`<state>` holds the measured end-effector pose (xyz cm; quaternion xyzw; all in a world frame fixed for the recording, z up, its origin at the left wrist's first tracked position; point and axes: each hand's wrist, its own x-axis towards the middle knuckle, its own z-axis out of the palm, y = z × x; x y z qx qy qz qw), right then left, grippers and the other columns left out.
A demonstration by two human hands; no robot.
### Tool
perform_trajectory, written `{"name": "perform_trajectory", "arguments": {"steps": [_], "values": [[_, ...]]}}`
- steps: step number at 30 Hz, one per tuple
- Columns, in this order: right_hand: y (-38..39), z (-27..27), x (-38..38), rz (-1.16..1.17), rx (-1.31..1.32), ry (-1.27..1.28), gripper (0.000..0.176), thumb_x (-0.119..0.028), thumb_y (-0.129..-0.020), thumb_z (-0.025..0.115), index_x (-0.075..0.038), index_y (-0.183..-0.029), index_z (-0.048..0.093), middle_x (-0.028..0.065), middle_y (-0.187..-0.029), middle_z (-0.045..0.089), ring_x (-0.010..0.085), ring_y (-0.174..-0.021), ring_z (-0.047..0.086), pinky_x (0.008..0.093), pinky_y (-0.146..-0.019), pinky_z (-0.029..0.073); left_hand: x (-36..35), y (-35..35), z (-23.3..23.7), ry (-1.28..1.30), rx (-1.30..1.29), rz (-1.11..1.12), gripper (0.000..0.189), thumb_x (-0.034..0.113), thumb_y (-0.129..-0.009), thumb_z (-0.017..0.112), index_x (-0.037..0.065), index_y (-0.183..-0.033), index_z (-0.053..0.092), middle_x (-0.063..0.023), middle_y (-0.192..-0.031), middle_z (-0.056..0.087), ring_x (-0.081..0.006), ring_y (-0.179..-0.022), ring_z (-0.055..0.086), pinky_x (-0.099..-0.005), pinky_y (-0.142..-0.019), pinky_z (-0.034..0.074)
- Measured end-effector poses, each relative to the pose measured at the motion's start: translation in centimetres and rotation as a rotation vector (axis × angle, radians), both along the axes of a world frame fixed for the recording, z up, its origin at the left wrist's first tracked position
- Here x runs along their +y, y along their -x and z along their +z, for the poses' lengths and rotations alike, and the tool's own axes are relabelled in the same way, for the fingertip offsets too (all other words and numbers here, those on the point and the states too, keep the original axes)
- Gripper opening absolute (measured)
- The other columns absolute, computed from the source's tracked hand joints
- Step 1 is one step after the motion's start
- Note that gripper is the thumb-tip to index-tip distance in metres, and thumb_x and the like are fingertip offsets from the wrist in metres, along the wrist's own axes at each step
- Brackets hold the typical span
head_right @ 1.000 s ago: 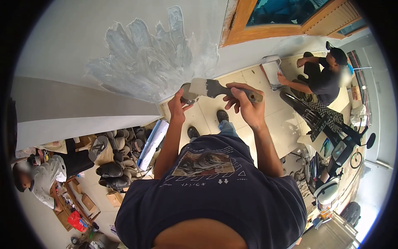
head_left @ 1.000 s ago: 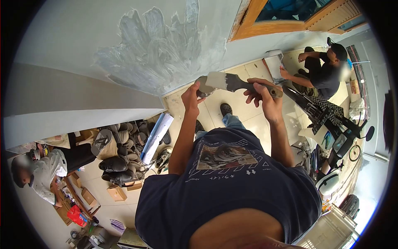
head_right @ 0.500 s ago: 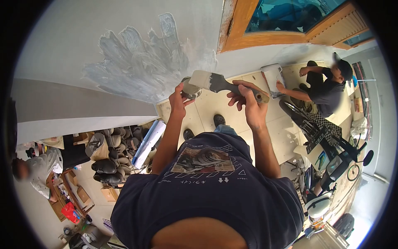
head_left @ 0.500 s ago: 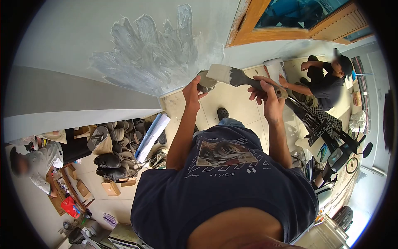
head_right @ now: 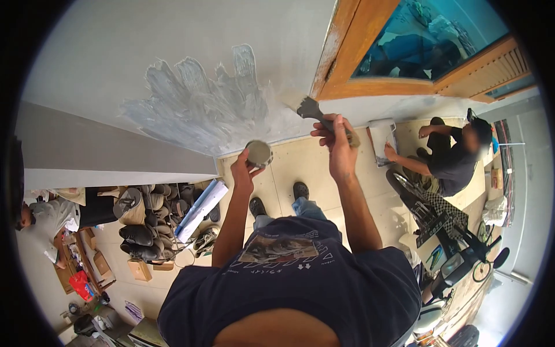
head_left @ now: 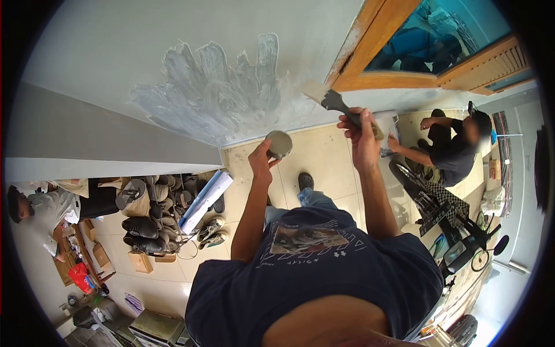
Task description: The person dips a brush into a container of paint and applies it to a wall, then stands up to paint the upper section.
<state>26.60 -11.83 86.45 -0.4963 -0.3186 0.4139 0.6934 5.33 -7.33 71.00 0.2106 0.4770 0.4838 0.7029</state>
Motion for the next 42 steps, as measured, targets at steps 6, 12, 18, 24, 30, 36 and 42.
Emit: {"name": "perform_trajectory", "arguments": {"steps": [6,12,18,24,30,36,42], "values": [[0.0,-6.0,5.1,0.236,0.135,-0.043,0.039,-0.041,-0.093,0.045,-0.004,-0.096,0.057,0.0139,-0.094,0.064,0.0204,-0.083,0.065,0.0226,-0.068,0.046,-1.9,3.4,-0.7,0.004,0.172,0.116,0.055,0.037,-0.080,0.059,-0.006,-0.115,0.051,-0.0161,-0.101,0.060,-0.0251,-0.086,0.064,-0.0394,-0.067,0.057],[0.9,-9.8,9.0,0.285,0.050,0.228,0.021,-0.015,-0.086,0.054,0.003,-0.096,0.057,0.0161,-0.094,0.063,0.0244,-0.088,0.064,0.0270,-0.077,0.049,-3.9,6.5,0.2,0.004,0.198,0.248,0.055,0.038,-0.080,0.058,-0.007,-0.111,0.050,-0.0173,-0.099,0.061,-0.0275,-0.084,0.064,-0.0397,-0.067,0.058],[1.9,-11.5,9.9,0.242,0.319,0.231,0.020,0.003,-0.079,0.057,0.008,-0.098,0.056,0.0166,-0.098,0.059,0.0223,-0.090,0.063,0.0204,-0.071,0.051,-4.5,8.6,0.3,-0.019,0.194,0.268,0.057,0.040,-0.082,0.055,-0.006,-0.113,0.050,-0.0186,-0.102,0.060,-0.0289,-0.089,0.063,-0.0419,-0.070,0.057],[2.8,-10.4,9.1,0.303,0.494,0.136,0.023,0.003,-0.081,0.056,0.010,-0.103,0.055,0.0102,-0.091,0.059,0.0137,-0.083,0.057,0.0203,-0.072,0.048,-4.6,9.7,1.4,-0.030,0.175,0.231,0.060,0.042,-0.081,0.055,-0.006,-0.117,0.048,-0.0194,-0.105,0.058,-0.0312,-0.093,0.062,-0.0449,-0.074,0.056],[5.5,-0.1,5.6,0.290,0.455,-0.097,0.025,-0.002,-0.087,0.051,0.010,-0.109,0.052,0.0107,-0.099,0.061,0.0117,-0.082,0.056,0.0190,-0.070,0.046,-4.9,11.3,1.4,-0.057,0.176,0.174,0.062,0.043,-0.081,0.055,-0.005,-0.118,0.047,-0.0192,-0.107,0.058,-0.0313,-0.093,0.062,-0.0441,-0.073,0.055],[7.9,8.8,2.7,0.295,0.189,-0.381,0.030,-0.005,-0.089,0.052,0.008,-0.115,0.053,0.0122,-0.106,0.062,0.0114,-0.077,0.057,0.0214,-0.066,0.044,-4.7,12.4,1.3,-0.095,0.174,0.108,0.061,0.043,-0.081,0.056,-0.005,-0.117,0.048,-0.0192,-0.107,0.058,-0.0296,-0.093,0.062,-0.0410,-0.071,0.056],[8.2,10.7,4.0,0.130,-0.031,-0.534,0.029,-0.010,-0.092,0.049,0.004,-0.117,0.054,0.0069,-0.087,0.061,0.0080,-0.062,0.047,0.0191,-0.055,0.038,-5.0,12.7,1.7,-0.116,0.164,0.122,0.060,0.043,-0.081,0.054,-0.005,-0.116,0.049,-0.0183,-0.106,0.059,-0.0301,-0.093,0.062,-0.0424,-0.072,0.056]]}}
